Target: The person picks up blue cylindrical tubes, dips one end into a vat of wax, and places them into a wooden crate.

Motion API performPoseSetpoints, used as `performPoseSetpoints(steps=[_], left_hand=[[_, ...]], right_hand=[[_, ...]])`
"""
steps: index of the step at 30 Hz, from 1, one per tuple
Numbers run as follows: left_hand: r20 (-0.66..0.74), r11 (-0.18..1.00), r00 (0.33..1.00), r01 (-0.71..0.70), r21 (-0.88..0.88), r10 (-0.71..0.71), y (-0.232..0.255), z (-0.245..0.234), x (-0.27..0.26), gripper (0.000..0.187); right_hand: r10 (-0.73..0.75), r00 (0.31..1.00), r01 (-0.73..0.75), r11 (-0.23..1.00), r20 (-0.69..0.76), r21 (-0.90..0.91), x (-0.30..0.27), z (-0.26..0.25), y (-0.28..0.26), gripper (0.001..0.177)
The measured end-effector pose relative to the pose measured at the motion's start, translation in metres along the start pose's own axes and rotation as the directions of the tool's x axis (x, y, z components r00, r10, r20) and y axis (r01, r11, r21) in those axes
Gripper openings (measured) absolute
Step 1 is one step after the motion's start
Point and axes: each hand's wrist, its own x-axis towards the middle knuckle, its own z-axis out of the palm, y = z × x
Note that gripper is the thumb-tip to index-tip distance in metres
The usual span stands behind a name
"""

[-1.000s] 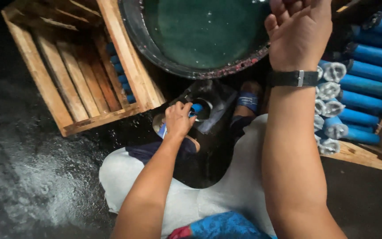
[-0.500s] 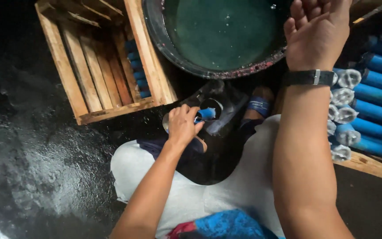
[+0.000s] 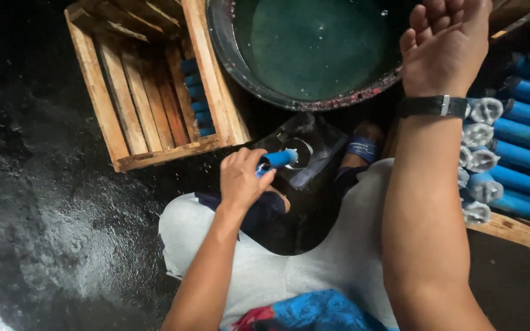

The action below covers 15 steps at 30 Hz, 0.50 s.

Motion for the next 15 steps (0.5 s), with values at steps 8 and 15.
performPoseSetpoints(steps=[8, 15], left_hand=[[0.085, 0.994, 0.995, 0.063, -0.086, -0.056, 0.015, -0.063, 0.013, 0.042], [-0.043, 0.983, 0.999, -0.011, -0.186, 0.003, 0.018, -0.110, 0.067, 0.031]], right_hand=[[-0.028, 0.998, 0.029, 0.999, -0.051, 0.022, -0.001, -0.003, -0.001, 0.035], [-0.001, 0.995, 0.007, 0.998, -0.100, 0.065, 0.006, -0.010, -0.002, 0.032]])
